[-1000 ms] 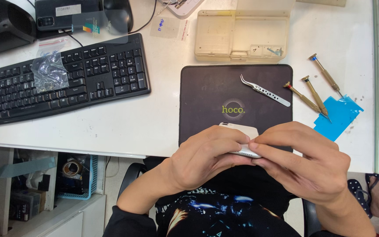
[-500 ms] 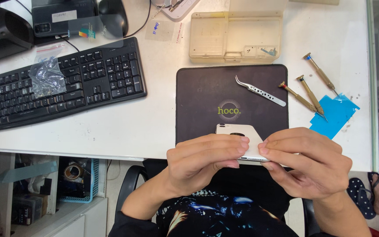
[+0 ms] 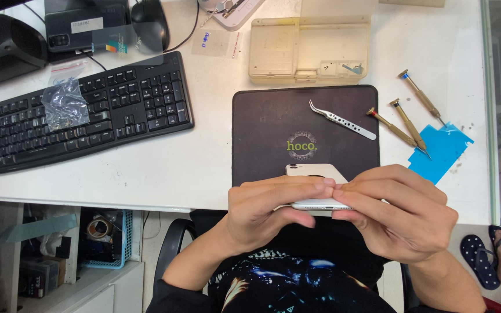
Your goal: The person reassembles a disassembled smartphone on a workbench. They use a screwdriver to fasten internal screws, then close the back cover and inspect the device by pressing the edges and turning it over.
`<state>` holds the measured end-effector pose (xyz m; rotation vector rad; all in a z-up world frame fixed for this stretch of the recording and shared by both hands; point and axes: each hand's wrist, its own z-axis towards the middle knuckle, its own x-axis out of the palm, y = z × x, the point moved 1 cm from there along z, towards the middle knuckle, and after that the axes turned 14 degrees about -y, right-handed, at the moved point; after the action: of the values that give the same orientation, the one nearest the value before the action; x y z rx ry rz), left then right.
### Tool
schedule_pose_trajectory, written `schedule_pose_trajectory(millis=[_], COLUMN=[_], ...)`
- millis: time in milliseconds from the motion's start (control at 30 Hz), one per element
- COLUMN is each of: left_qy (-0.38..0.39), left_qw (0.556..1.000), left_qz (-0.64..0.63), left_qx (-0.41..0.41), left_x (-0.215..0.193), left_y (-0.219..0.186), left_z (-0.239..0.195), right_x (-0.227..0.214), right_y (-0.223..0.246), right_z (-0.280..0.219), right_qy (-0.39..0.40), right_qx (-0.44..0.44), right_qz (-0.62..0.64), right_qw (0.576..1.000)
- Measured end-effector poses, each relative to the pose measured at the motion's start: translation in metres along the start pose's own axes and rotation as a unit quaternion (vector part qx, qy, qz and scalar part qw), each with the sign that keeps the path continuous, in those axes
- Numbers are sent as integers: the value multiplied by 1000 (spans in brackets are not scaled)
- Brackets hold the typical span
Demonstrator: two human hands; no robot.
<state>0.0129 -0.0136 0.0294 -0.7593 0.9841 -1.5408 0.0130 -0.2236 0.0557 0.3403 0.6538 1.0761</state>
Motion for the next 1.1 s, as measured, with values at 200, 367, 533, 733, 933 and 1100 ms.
schedule_pose_trajectory(millis=[200, 367, 533, 733, 933, 1100], left_qy=[-4, -30, -21, -23, -22, 2], left_qw=[999, 997, 993, 990, 977, 929], left_qz=[-8, 13, 36, 90, 160, 296], left_qx=[54, 76, 108, 106, 140, 223], left_x=[-3, 8, 15, 16, 6, 2], left_y=[7, 9, 19, 30, 14, 1], left_z=[-1, 1, 9, 13, 13, 13], right_x=[-1, -7, -7, -1, -7, 1], right_y=[-1, -12, -32, -50, -29, -13], right_z=[-3, -17, -49, -76, -38, -8], right_qy=[-3, -28, -119, -215, -106, 38], right_qx=[3, 9, 66, 157, 185, 64], right_qz=[-9, 6, 52, 189, 135, 30], right_qw=[1000, 1000, 989, 945, 968, 997])
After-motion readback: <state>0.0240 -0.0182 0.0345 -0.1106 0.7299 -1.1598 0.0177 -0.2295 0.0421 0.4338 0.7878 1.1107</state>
